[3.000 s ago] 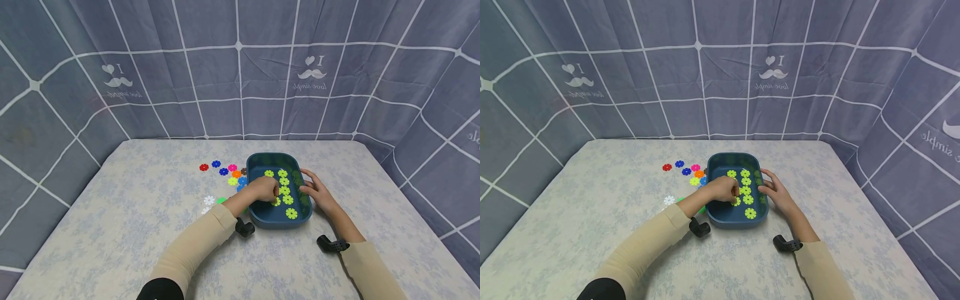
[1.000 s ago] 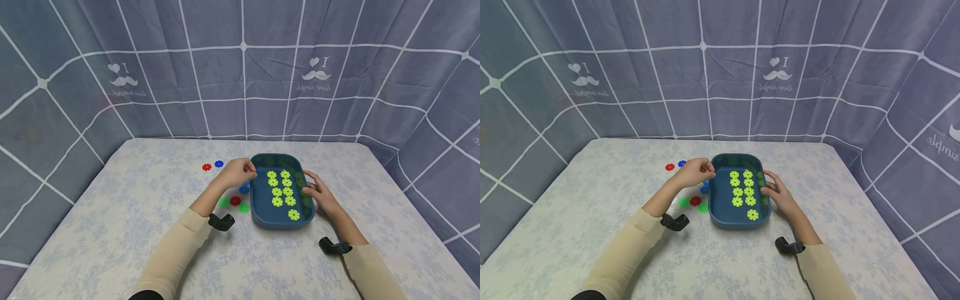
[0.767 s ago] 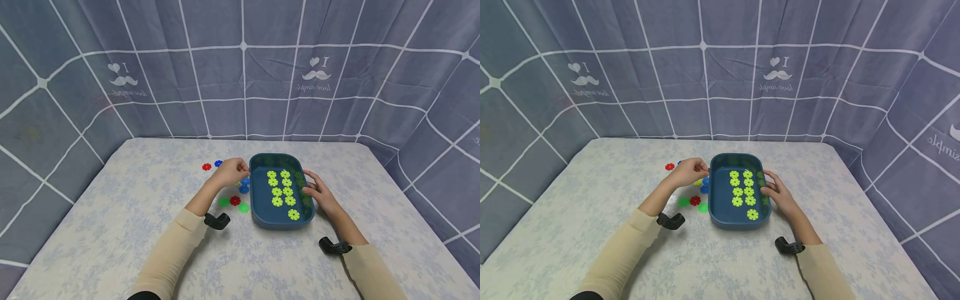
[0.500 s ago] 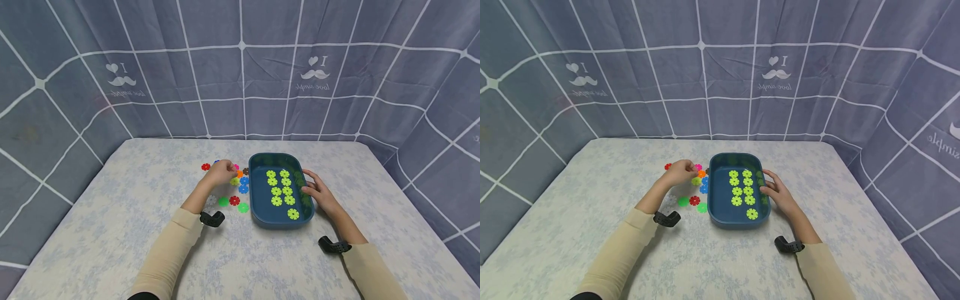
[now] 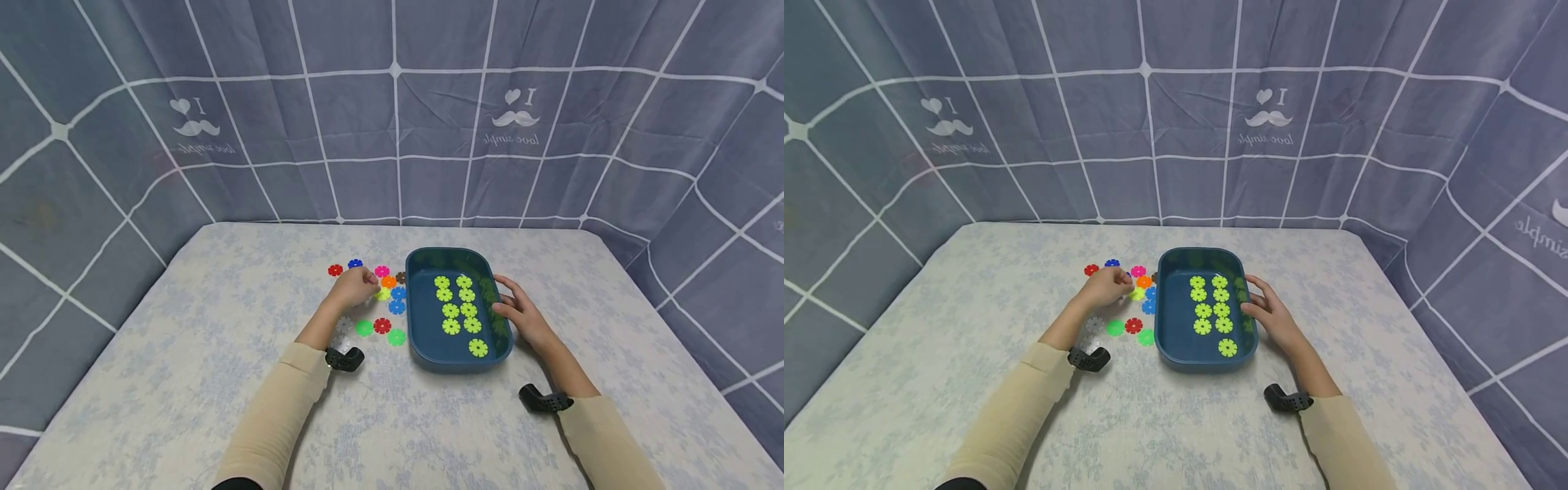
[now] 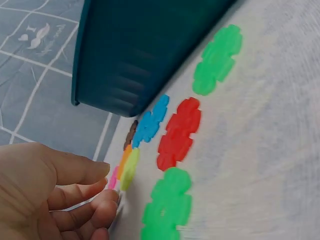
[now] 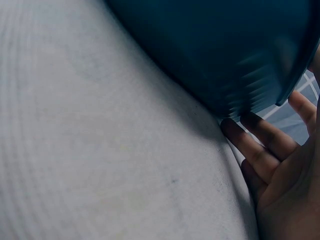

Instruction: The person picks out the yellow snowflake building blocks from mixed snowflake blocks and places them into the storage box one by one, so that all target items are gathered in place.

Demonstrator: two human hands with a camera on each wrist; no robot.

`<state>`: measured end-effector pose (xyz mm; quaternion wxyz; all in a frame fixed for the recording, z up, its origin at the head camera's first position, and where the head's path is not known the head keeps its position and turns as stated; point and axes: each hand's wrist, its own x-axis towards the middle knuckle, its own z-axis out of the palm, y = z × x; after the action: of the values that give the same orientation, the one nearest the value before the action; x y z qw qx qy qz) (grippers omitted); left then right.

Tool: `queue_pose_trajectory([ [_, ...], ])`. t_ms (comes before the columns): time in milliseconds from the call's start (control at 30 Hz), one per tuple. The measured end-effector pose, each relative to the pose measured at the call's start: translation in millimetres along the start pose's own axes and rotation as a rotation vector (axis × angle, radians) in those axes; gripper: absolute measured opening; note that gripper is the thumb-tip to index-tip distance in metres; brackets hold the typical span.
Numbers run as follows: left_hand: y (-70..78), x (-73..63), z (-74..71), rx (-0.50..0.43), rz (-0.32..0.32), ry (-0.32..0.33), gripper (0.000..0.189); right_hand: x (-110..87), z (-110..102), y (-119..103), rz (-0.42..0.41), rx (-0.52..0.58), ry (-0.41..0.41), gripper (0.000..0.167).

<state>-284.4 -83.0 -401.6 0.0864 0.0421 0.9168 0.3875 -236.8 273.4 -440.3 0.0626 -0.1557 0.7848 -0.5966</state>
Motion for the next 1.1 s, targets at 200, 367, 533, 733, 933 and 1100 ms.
queue_pose_trajectory([
  [200, -5.1, 3.1, 3.3, 0.017, 0.003, 0.003, 0.018, 1.0, -1, -1, -0.006, 0.007, 0.0, 0.063],
  [367, -6.0, 5.1, 6.6, 0.043, -0.006, 0.013, 0.021, 2.2, -1, -2, -0.005, 0.023, -0.003, 0.062],
  [533, -8.6, 5.0, 10.8, 0.073, 0.006, 0.029, 0.027, 2.7, 0, -2, -0.004, 0.025, -0.002, 0.062],
  [733, -11.2, 4.4, 15.2, 0.093, 0.034, 0.046, 0.029, 2.8, 0, 0, -0.005, 0.037, -0.002, 0.062],
  [933, -13.8, 4.1, 17.7, 0.058, 0.042, 0.05, 0.028, 0.5, 0, 0, 0.008, 0.019, 0.01, 0.062],
  [1100, -12.9, 1.5, 16.6, 0.005, 0.039, 0.068, 0.023, -0.1, 0, -1, 0.011, 0.007, 0.014, 0.061],
])
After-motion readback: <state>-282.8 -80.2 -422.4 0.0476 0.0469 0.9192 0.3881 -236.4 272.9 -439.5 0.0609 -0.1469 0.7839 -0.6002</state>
